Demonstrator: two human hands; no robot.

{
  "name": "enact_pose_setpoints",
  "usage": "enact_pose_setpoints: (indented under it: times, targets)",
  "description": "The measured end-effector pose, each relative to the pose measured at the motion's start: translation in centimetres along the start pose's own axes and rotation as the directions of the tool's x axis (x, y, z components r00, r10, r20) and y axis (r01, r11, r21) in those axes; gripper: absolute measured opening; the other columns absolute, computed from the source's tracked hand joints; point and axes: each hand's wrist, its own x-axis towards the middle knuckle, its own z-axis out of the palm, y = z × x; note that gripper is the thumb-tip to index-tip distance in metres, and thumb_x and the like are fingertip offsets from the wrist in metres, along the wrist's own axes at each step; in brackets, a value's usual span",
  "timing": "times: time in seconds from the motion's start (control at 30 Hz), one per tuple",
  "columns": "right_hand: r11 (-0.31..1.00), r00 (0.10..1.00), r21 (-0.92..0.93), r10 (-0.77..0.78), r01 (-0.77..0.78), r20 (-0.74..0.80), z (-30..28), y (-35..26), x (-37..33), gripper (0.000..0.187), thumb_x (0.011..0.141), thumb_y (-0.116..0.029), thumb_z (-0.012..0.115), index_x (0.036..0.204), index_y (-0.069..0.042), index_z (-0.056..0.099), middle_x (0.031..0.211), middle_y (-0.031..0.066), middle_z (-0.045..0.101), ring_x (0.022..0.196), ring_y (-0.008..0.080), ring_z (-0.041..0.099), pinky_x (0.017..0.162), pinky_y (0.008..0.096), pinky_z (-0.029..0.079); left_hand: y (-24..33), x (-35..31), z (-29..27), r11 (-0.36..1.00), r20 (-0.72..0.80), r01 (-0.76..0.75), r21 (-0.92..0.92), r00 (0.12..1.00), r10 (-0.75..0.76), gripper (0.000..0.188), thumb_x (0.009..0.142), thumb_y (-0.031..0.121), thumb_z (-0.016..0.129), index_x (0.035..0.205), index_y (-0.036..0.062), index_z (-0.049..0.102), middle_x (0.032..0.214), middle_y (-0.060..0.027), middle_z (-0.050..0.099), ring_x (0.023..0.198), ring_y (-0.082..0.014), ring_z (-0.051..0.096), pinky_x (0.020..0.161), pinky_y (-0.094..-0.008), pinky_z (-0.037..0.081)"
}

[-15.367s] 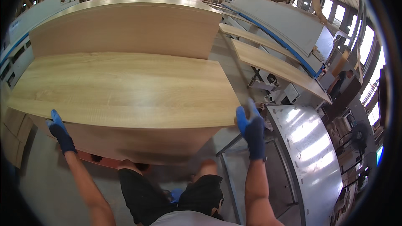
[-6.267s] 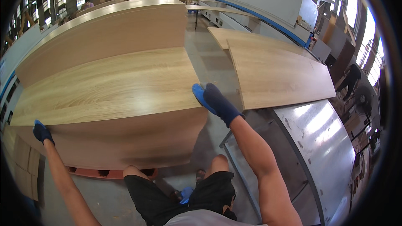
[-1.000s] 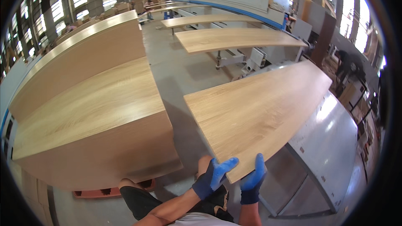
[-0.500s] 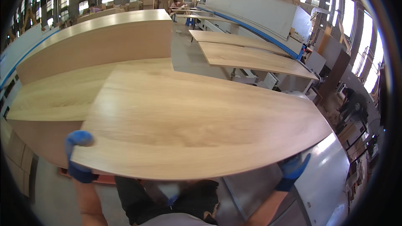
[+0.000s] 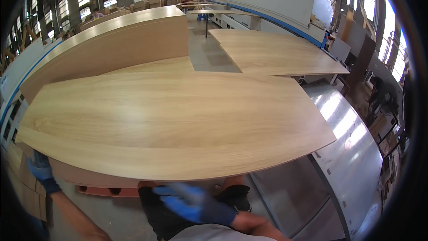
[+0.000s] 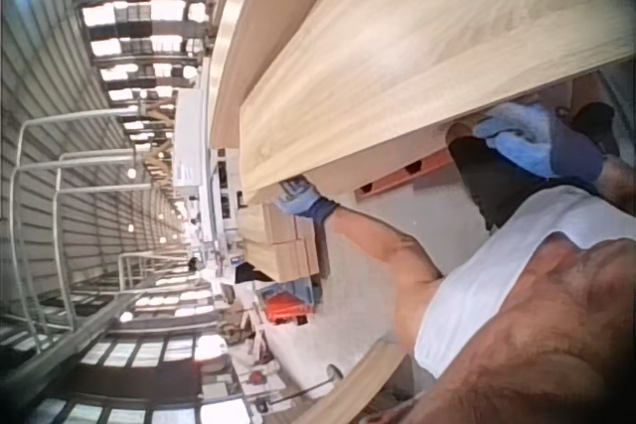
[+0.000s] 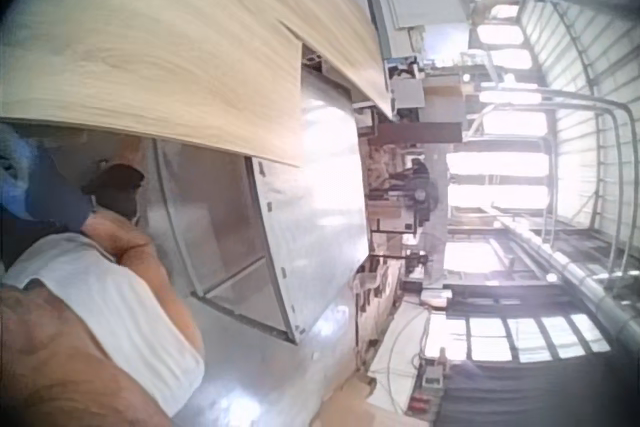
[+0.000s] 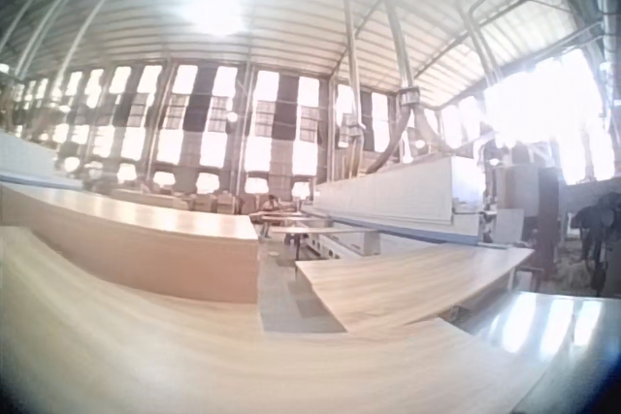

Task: The person lifts large wooden panels from a work table and places them onto a stack on a pallet.

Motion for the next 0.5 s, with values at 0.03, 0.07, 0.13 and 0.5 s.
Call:
enact_pose_setpoints:
  times: [0.03, 0.07, 0.13, 0.5]
  targets:
    - [0.993, 0.993, 0.051, 0.1, -0.103, 0.064, 0.7, -1.2, 2.0, 0.041, 0.086, -0.018, 0.055, 0.121, 0.002, 0.044, 0.104, 0.0123, 0.062, 0.091, 0.0228, 0.06, 0.077, 0.029, 0.047, -2.0, -4.2, 2.5, 0.959, -0.028, -0.221, 0.177, 0.973, 0.229, 0.061, 0.088, 0.042, 0.043, 0.131, 0.0006, 0.034, 0.126, -0.0164, 0.045, 0.116, -0.0268, 0.043, 0.099, -0.0378, 0.033]
    - [0.981, 0.991, -0.147, 0.13, -0.128, 0.003, 0.7, 0.6, 1.4, 0.042, 0.086, -0.019, 0.055, 0.122, 0.0, 0.044, 0.107, 0.0126, 0.06, 0.094, 0.0245, 0.059, 0.079, 0.0303, 0.047, -5.8, -3.9, 1.2, 0.926, -0.035, -0.309, 0.218, 0.945, 0.324, 0.06, 0.089, 0.039, 0.043, 0.133, 0.0002, 0.032, 0.13, -0.0184, 0.041, 0.119, -0.0288, 0.04, 0.1, -0.0396, 0.031]
    - [0.939, 0.963, 0.238, 0.266, -0.249, -0.042, -0.2, 4.9, 0.3, 0.042, 0.087, -0.022, 0.053, 0.124, -0.003, 0.044, 0.112, 0.0135, 0.058, 0.097, 0.0281, 0.058, 0.082, 0.0349, 0.047, -9.5, -7.9, 2.1, 0.73, 0.111, -0.512, 0.453, 0.844, 0.524, 0.055, 0.09, 0.029, 0.046, 0.131, -0.0045, 0.032, 0.132, -0.0195, 0.038, 0.119, -0.0277, 0.04, 0.1, -0.038, 0.033]
    - [0.863, 0.736, 0.495, 0.271, 0.099, -0.62, -14.7, -3.1, -2.4, 0.049, 0.093, -0.034, 0.032, 0.124, 0.003, 0.043, 0.112, 0.0153, 0.056, 0.099, 0.024, 0.056, 0.079, 0.036, 0.046, -11.3, -8.4, 5.2, 0.579, 0.094, -0.567, 0.586, 0.757, 0.647, 0.053, 0.087, 0.016, 0.048, 0.13, -0.0095, 0.031, 0.126, -0.0194, 0.042, 0.107, -0.0225, 0.047, 0.092, -0.0295, 0.037]
